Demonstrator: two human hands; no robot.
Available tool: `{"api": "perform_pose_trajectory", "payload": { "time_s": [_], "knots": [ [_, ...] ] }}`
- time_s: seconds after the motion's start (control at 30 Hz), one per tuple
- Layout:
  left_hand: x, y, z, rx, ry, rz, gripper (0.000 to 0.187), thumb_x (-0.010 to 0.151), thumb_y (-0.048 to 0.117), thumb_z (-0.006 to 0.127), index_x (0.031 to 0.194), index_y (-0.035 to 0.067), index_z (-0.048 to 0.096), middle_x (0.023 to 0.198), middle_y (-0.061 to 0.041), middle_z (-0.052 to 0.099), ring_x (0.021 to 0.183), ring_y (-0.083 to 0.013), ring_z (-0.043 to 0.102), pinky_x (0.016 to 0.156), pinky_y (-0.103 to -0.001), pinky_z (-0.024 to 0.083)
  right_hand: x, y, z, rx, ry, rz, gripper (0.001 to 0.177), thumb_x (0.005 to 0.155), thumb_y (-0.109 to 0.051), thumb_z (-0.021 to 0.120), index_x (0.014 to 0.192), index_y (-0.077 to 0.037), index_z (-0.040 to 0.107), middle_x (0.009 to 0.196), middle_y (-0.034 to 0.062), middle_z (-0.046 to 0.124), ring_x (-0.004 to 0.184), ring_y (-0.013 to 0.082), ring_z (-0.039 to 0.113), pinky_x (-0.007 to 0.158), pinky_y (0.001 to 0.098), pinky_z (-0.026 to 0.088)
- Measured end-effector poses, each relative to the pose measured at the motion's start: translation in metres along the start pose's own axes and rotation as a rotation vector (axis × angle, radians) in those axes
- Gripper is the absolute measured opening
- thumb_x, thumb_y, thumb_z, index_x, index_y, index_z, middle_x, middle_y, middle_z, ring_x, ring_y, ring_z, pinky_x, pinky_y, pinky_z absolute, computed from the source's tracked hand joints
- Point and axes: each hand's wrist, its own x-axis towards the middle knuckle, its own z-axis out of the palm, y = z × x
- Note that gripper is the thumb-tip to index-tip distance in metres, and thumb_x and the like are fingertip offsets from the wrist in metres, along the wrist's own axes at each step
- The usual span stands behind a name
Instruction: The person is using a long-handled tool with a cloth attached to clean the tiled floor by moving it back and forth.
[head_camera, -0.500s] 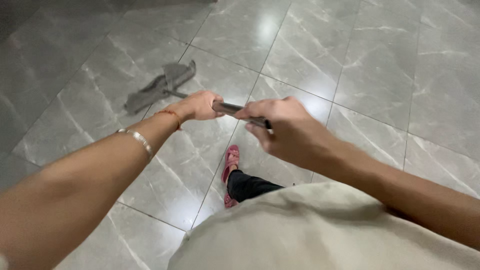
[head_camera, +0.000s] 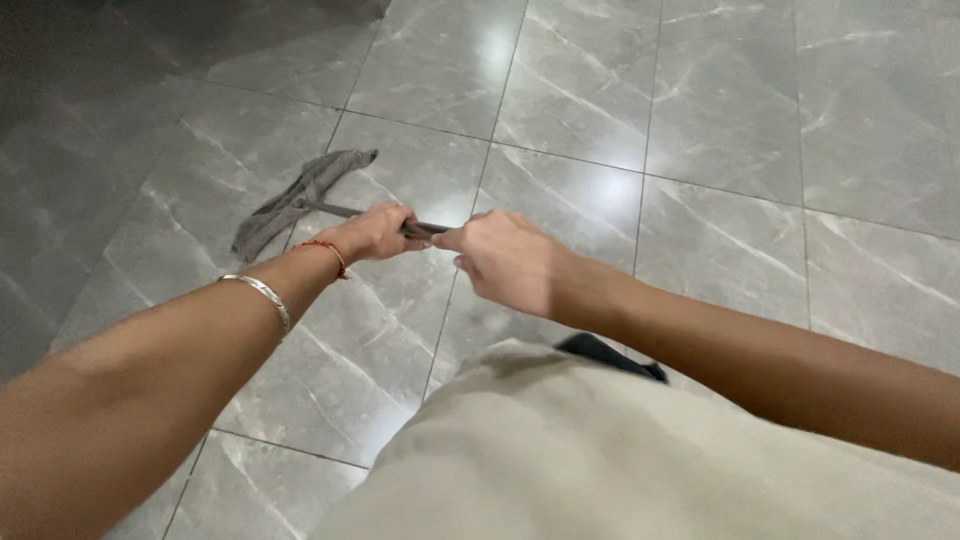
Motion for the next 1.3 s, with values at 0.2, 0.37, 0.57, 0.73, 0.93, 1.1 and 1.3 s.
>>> {"api": "perform_pose_trajectory", "payload": {
  "time_s": [0.2,0.37,0.57,0.73,0.93,1.1,1.3],
  "knots": [
    [-0.007,-0.007,0.026,-0.083,0.046,0.023,0.057,0.087,0.051,0.074,0.121,0.006,0.062,0.130,-0.018,0.060,0.122,-0.0353,0.058,0.099,-0.044,0.048,0.014,0.024,0.049,-0.064,-0.005,-0.067,0.040,0.096,-0.023,0.065,0.131,-0.005,0.059,0.080,0.0236,0.070,0.082,0.0412,0.069,0.073,0.0507,0.055],
    [-0.018,0.030,0.037,-0.096,0.053,0.018,0.051,0.086,0.045,0.074,0.118,0.006,0.064,0.126,-0.017,0.063,0.115,-0.0329,0.061,0.097,-0.043,0.050,-0.034,0.030,0.033,-0.161,0.030,-0.072,0.038,0.092,-0.008,0.058,0.130,-0.005,0.060,0.076,0.0196,0.069,0.074,0.0397,0.070,0.064,0.0516,0.056],
    [-0.023,0.128,0.045,-0.151,0.015,0.095,0.033,0.084,0.035,0.075,0.099,0.005,0.072,0.096,-0.016,0.074,0.092,-0.0335,0.072,0.083,-0.046,0.055,-0.139,0.025,-0.060,-0.310,-0.113,-0.055,0.049,0.084,0.003,0.054,0.131,-0.008,0.059,0.070,0.0154,0.069,0.066,0.0341,0.070,0.056,0.0488,0.055],
    [-0.030,0.220,0.070,-0.138,0.149,0.418,0.027,0.077,0.026,0.078,0.095,0.006,0.073,0.100,-0.016,0.074,0.099,-0.0384,0.069,0.084,-0.044,0.054,-0.227,0.027,-0.130,-0.417,-0.385,0.092,0.043,0.085,-0.004,0.056,0.127,-0.011,0.060,0.071,0.0138,0.069,0.065,0.0317,0.071,0.057,0.0465,0.056],
    [-0.050,0.289,0.102,-0.244,0.188,0.168,0.026,0.081,0.023,0.074,0.103,0.009,0.074,0.110,-0.016,0.072,0.107,-0.0375,0.067,0.091,-0.044,0.053,-0.289,0.064,-0.126,-0.335,-0.338,0.032,0.053,0.084,-0.006,0.059,0.137,-0.012,0.058,0.077,0.0134,0.072,0.073,0.0323,0.071,0.064,0.0469,0.056],
    [-0.025,0.293,0.140,-0.245,0.168,0.012,0.046,0.078,0.030,0.076,0.116,0.005,0.066,0.118,-0.021,0.072,0.115,-0.0327,0.069,0.099,-0.040,0.055,-0.298,0.117,-0.077,-0.256,-0.202,-0.093,0.048,0.078,0.001,0.059,0.126,-0.002,0.061,0.078,0.0189,0.072,0.075,0.0372,0.072,0.063,0.0500,0.057],
    [-0.003,0.270,0.162,-0.181,0.332,0.002,0.054,0.086,0.027,0.078,0.131,0.006,0.059,0.134,-0.027,0.058,0.144,-0.0426,0.036,0.113,-0.045,0.038,-0.238,0.169,0.011,-0.246,-0.049,-0.113,0.038,0.083,-0.008,0.063,0.121,-0.005,0.062,0.087,0.0183,0.073,0.084,0.0373,0.074,0.070,0.0504,0.058]
  ]
}}
